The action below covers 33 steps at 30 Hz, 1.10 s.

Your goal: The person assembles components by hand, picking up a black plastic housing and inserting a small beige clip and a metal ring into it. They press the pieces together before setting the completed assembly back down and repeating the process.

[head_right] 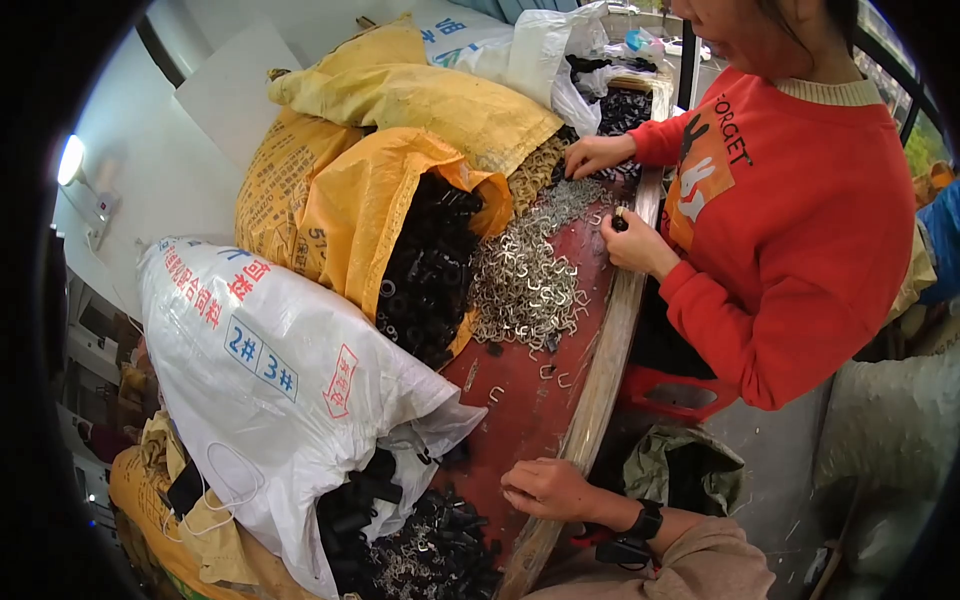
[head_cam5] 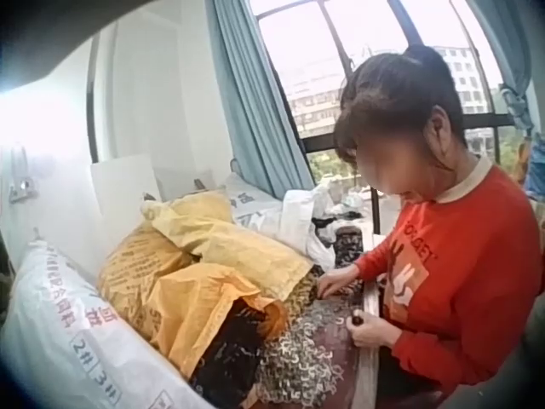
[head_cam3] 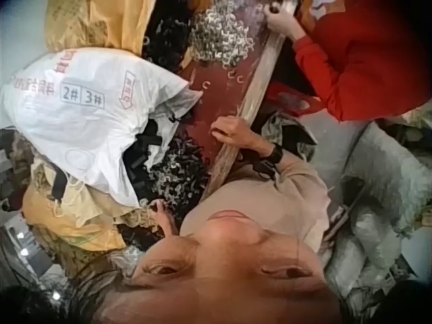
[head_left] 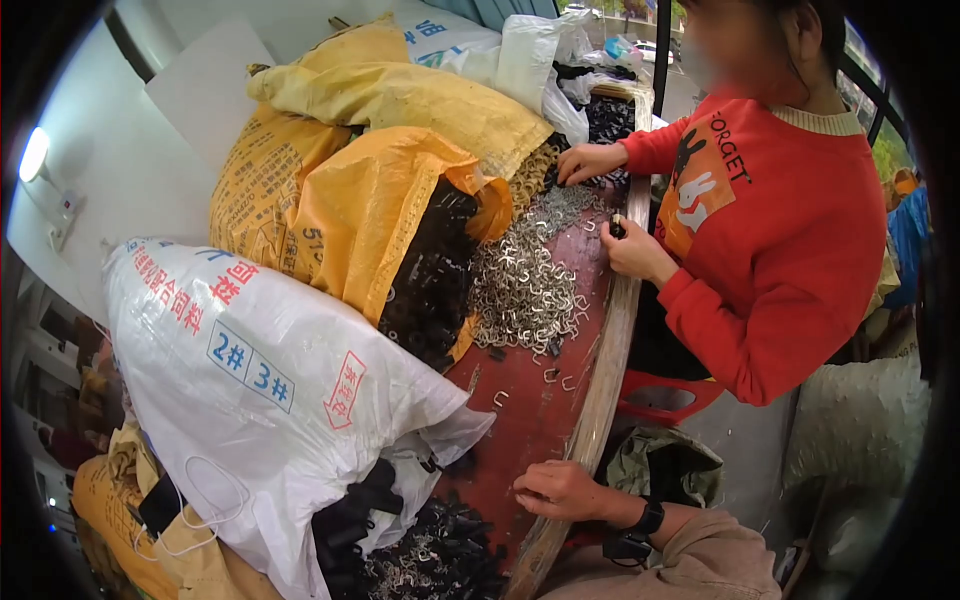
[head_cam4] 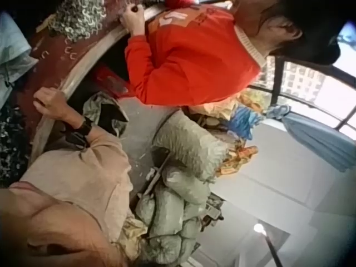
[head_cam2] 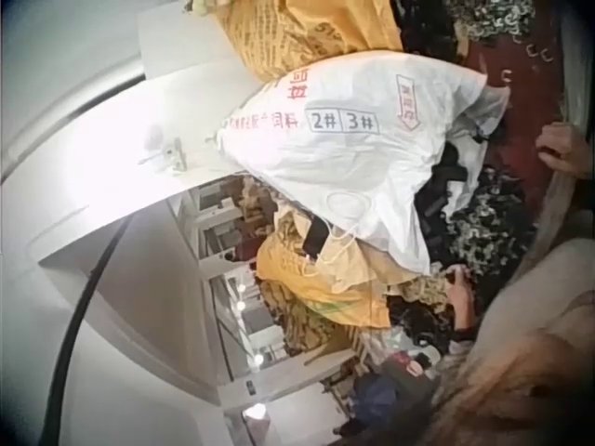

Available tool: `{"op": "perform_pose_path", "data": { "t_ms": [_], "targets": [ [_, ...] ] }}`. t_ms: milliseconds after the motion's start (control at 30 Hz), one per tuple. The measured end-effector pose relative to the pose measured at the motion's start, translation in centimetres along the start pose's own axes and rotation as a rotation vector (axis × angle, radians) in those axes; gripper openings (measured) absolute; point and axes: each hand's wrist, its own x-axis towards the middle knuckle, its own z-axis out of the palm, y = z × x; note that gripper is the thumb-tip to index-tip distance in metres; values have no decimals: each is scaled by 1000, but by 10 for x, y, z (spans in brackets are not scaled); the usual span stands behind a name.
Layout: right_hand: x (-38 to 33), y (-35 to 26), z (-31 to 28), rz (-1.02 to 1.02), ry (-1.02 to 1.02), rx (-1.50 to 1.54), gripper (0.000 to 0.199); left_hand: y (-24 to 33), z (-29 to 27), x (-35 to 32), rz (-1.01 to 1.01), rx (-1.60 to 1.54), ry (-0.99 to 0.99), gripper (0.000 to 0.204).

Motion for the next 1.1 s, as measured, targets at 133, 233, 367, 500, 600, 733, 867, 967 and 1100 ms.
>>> {"op": "perform_pose_path", "data": {
  "t_ms": [133, 233, 367, 500, 600, 733, 867, 967, 1100],
  "targets": [
    [3, 4, -2, -22, 16, 44, 11, 9, 8, 1, -37, -20, 3, 11],
    [5, 4, -4, -18, 15, 84, 11, 12, 11, 2, -55, 7, 8, 12],
    [7, 4, -8, -7, 0, 139, 12, 11, 13, 6, -74, 38, 51, 14],
    [9, 8, -10, 7, -30, 205, 12, 9, 16, 9, -63, 17, 89, 14],
    [10, 10, -12, 8, -46, 258, 12, 8, 17, 10, -32, 14, 86, 14],
    [11, 13, -18, 71, -77, 342, 13, 0, 16, 18, 13, 32, 54, 13],
    [9, 13, -16, 59, -42, 419, 11, 2, 17, 13, 39, 9, 79, 10],
    [7, 14, -18, 85, -28, 490, 11, 0, 15, 10, 17, 55, 98, 11],
    [3, 15, -21, 117, -88, 483, 14, 7, 10, 7, -180, 186, 118, 14]
  ]
}}
